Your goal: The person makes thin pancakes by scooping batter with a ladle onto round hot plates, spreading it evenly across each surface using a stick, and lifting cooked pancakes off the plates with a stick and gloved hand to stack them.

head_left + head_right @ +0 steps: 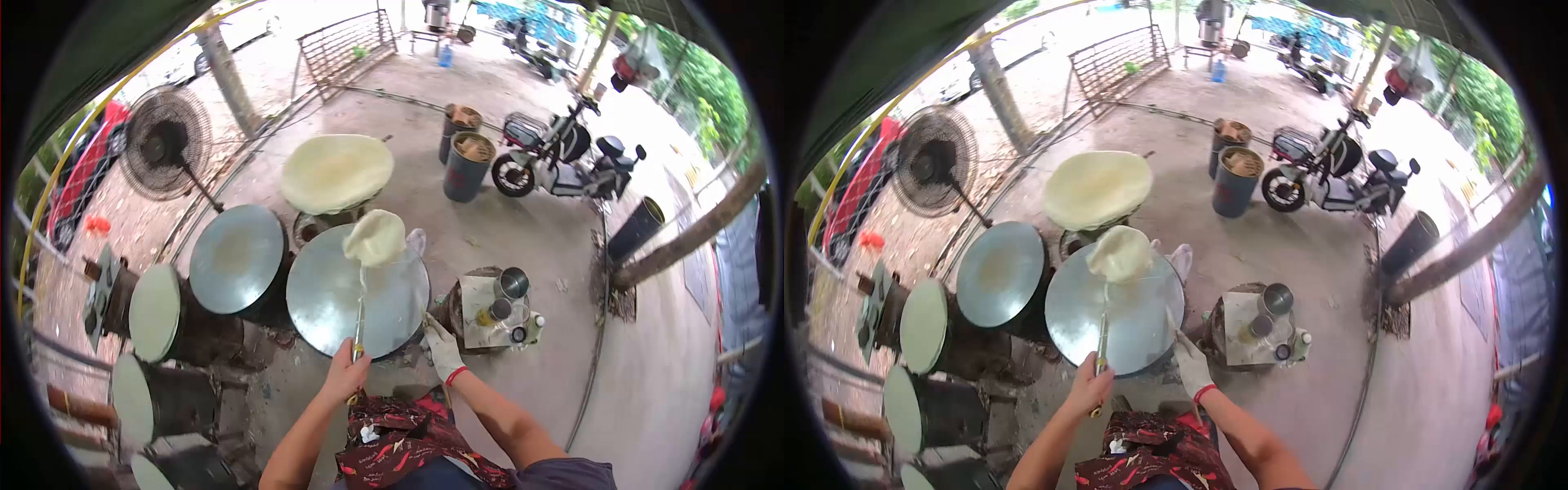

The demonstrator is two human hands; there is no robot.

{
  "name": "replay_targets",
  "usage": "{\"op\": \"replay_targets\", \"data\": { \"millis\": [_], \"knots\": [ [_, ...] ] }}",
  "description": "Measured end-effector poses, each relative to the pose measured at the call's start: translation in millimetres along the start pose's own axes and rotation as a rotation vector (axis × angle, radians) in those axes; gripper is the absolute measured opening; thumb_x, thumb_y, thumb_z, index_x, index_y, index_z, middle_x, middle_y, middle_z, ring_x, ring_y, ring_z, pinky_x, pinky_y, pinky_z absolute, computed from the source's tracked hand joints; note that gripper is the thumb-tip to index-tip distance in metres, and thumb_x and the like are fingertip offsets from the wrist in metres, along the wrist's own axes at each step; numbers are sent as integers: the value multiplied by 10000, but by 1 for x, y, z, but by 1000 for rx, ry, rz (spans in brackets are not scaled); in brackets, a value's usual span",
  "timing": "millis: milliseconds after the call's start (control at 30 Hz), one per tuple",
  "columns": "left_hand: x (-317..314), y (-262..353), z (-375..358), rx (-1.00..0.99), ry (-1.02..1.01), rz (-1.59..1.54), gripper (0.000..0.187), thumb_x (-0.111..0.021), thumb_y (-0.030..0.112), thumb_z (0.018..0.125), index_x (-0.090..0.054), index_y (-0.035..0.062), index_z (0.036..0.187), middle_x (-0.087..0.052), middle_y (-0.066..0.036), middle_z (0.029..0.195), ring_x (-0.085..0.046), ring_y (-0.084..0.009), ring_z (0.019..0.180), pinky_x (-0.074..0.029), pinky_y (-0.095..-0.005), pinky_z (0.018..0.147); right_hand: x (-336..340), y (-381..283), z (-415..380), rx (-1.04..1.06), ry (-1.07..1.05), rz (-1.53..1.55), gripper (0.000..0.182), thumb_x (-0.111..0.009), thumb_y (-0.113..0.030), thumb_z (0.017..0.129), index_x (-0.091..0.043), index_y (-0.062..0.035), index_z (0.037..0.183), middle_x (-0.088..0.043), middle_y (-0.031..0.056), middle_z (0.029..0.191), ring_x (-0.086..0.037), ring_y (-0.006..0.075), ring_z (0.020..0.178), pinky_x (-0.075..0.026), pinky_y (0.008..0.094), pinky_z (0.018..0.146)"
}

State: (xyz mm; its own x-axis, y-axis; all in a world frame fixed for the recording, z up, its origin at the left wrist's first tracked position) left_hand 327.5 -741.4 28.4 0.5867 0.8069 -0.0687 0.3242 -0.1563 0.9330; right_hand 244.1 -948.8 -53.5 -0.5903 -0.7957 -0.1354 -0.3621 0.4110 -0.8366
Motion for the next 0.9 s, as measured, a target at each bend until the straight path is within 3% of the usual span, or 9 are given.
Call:
{"op": "replay_targets", "data": {
  "millis": [167,200,300,467,567,600,700,767,900],
  "knots": [
    [9,-47,86,45,-26,242,177,-566,105,831,-433,17,908,-444,-5,575,-430,-86,418,-339,-253,365,-4,70,30,193,330,-15,412,-512,-242,931,-482,-142,1329,-632,58,1057,-588,144,901,-453,257,812],
    [25,-89,110,-83,-11,482,226,-554,152,809,-439,9,940,-549,-186,654,-554,-317,523,-450,-427,508,-13,78,25,208,384,-158,409,-514,-228,924,-492,-125,1319,-636,47,1009,-579,126,863,-452,248,800],
    [46,-76,126,-211,10,799,241,-542,137,805,-425,12,974,-579,-276,728,-576,-448,651,-453,-512,613,-33,57,0,119,518,-442,402,-515,-181,895,-514,-84,1285,-636,82,1120,-587,158,1014,-418,260,904],
    [90,-51,155,-205,13,1053,237,-501,71,798,-396,18,1004,-594,-272,732,-583,-463,710,-450,-535,645,-75,57,39,149,481,-290,384,-525,-176,892,-535,-84,1265,-636,98,1130,-592,175,1019,-427,261,894],
    [119,-37,166,-273,19,1162,236,-492,41,779,-405,16,997,-602,-260,767,-594,-452,697,-469,-518,641,-88,23,43,-177,368,38,354,-511,-160,906,-552,-83,1249,-636,115,1122,-585,176,1008,-424,261,895],
    [132,-40,170,-290,15,1185,236,-492,41,779,-407,16,998,-604,-258,783,-598,-449,700,-474,-513,643,-70,60,57,71,428,-115,334,-475,-126,919,-564,-85,1238,-659,88,980,-590,138,844,-463,249,768],
    [153,-37,165,-285,-4,1240,236,-491,49,792,-417,19,1014,-604,-234,813,-614,-427,722,-488,-499,655,-84,57,19,74,646,-190,320,-465,-121,931,-569,-86,1231,-622,22,810,-532,88,662,-436,231,592],
    [161,-39,163,-271,-8,1283,237,-493,55,798,-420,18,1021,-599,-227,808,-618,-418,727,-490,-499,656,-99,88,53,317,567,-353,315,-494,-147,928,-571,-83,1227,-636,47,865,-548,74,734,-445,220,650],
    [175,-31,157,-317,58,1262,245,-506,75,803,-446,41,1038,-585,-223,840,-616,-408,729,-490,-495,646,-125,22,44,-113,398,63,343,-514,-163,914,-559,-93,1247,-649,116,1035,-595,101,910,-464,225,810]
  ]
}}
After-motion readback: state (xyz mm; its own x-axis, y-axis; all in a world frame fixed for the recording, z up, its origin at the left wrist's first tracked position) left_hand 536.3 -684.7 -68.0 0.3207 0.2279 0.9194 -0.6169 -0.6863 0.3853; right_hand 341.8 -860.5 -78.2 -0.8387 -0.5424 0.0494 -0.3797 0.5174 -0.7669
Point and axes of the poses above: each hand's wrist, its own z-axis towards the middle knuckle, its own x-axis out of the back of the hand, y = z × x, the point moved 3 cm from there along z, towards the middle knuckle
